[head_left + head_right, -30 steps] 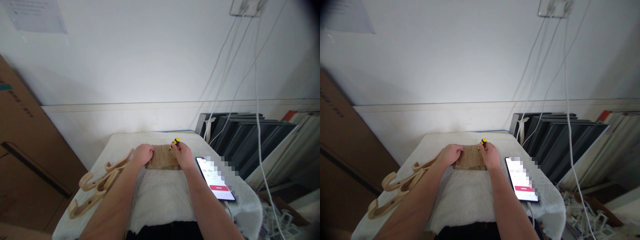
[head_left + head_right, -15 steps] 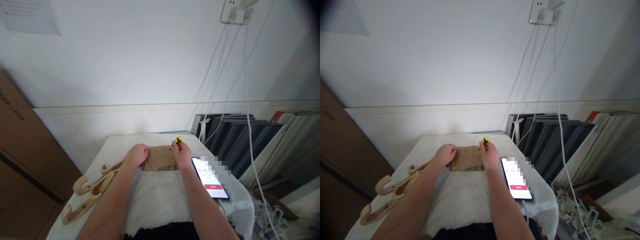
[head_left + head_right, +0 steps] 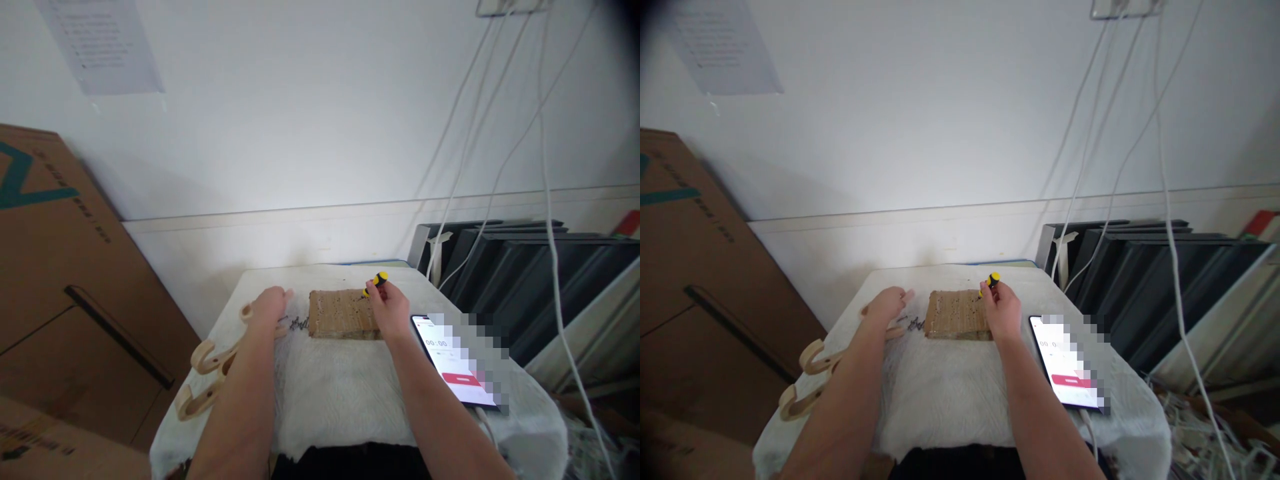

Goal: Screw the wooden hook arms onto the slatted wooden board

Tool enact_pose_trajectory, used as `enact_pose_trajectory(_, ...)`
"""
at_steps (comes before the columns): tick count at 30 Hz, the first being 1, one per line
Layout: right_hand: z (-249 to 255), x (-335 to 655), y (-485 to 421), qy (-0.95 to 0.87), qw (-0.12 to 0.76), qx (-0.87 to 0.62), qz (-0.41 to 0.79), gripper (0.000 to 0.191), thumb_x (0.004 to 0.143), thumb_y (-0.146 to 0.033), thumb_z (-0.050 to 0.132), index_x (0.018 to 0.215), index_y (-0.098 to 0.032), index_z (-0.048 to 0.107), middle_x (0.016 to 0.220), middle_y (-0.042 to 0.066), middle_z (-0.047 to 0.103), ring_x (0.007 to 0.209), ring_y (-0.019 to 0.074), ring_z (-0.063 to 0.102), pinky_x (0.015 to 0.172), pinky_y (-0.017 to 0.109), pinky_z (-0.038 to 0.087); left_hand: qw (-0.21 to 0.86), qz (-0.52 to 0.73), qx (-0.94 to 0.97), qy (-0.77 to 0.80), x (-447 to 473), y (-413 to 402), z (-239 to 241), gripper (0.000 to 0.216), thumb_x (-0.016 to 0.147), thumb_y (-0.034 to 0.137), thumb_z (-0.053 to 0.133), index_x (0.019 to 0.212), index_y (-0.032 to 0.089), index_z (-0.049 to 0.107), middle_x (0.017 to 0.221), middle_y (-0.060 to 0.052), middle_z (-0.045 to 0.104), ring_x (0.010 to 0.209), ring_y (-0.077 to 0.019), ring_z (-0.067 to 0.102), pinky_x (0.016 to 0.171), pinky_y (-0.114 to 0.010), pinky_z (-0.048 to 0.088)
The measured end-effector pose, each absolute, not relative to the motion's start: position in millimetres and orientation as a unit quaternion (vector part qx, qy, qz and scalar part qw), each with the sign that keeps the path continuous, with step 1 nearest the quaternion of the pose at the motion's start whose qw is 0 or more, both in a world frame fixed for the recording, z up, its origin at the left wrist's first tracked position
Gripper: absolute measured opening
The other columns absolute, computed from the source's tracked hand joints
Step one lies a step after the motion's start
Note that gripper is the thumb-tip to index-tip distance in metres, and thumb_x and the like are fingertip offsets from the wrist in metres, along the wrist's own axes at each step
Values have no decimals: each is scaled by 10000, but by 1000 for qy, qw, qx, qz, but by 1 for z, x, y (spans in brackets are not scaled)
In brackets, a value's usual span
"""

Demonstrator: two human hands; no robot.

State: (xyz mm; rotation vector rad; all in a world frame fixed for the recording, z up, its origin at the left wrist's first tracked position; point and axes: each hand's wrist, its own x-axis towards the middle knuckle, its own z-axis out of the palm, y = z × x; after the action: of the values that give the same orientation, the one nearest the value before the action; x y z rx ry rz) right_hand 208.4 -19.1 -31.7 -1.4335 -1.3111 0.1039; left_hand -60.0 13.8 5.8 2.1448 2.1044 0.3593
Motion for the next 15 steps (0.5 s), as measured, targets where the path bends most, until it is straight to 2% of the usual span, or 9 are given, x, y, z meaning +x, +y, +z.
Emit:
enact_pose_trajectory(4, -30, 208, -20, -536, 576, -614, 65, 436, 819, -564, 477, 726, -166, 631, 676, 67, 654, 596, 174, 563, 571, 272, 375, 23, 253, 712, 654, -49, 12, 20, 242, 847, 295, 462, 1002, 193, 616, 1050, -83, 666, 967, -183, 594, 829, -287, 439)
enact_pose_trajectory(6, -30, 207, -21, -538, 580, -607, 73, 426, 818, -555, 483, 739, -165, 636, 695, 72, 663, 607, 176, 573, 576, 271, 381, 53, 353, 739, 571, -43, 10, 24, 217, 822, 282, 501, 980, 190, 616, 1030, -46, 669, 951, -155, 593, 848, -257, 440)
enact_pose_trajectory(8, -30, 206, -21, -537, 584, -604, 77, 420, 816, -550, 488, 751, -165, 642, 710, 73, 670, 615, 177, 579, 580, 270, 387, 106, 395, 768, 492, -38, 7, 24, 168, 790, 215, 511, 899, 179, 633, 962, -34, 682, 892, -144, 606, 820, -246, 453)
enact_pose_trajectory(12, -28, 207, -21, -519, 591, -612, 83, 442, 815, -572, 473, 718, -169, 629, 678, 65, 665, 604, 179, 579, 575, 272, 388, 146, 248, 840, 461, -30, 1, 18, 218, 687, 61, 467, 742, 177, 644, 748, -13, 669, 714, -133, 592, 680, -234, 434)
enact_pose_trajectory(15, -27, 207, -21, -523, 584, -615, 92, 446, 818, -576, 464, 729, -172, 631, 679, 61, 665, 608, 183, 582, 579, 277, 392, 155, 147, 857, 469, -28, -3, 15, 220, 638, 54, 495, 737, 176, 649, 678, -1, 636, 641, -127, 559, 587, -220, 384)
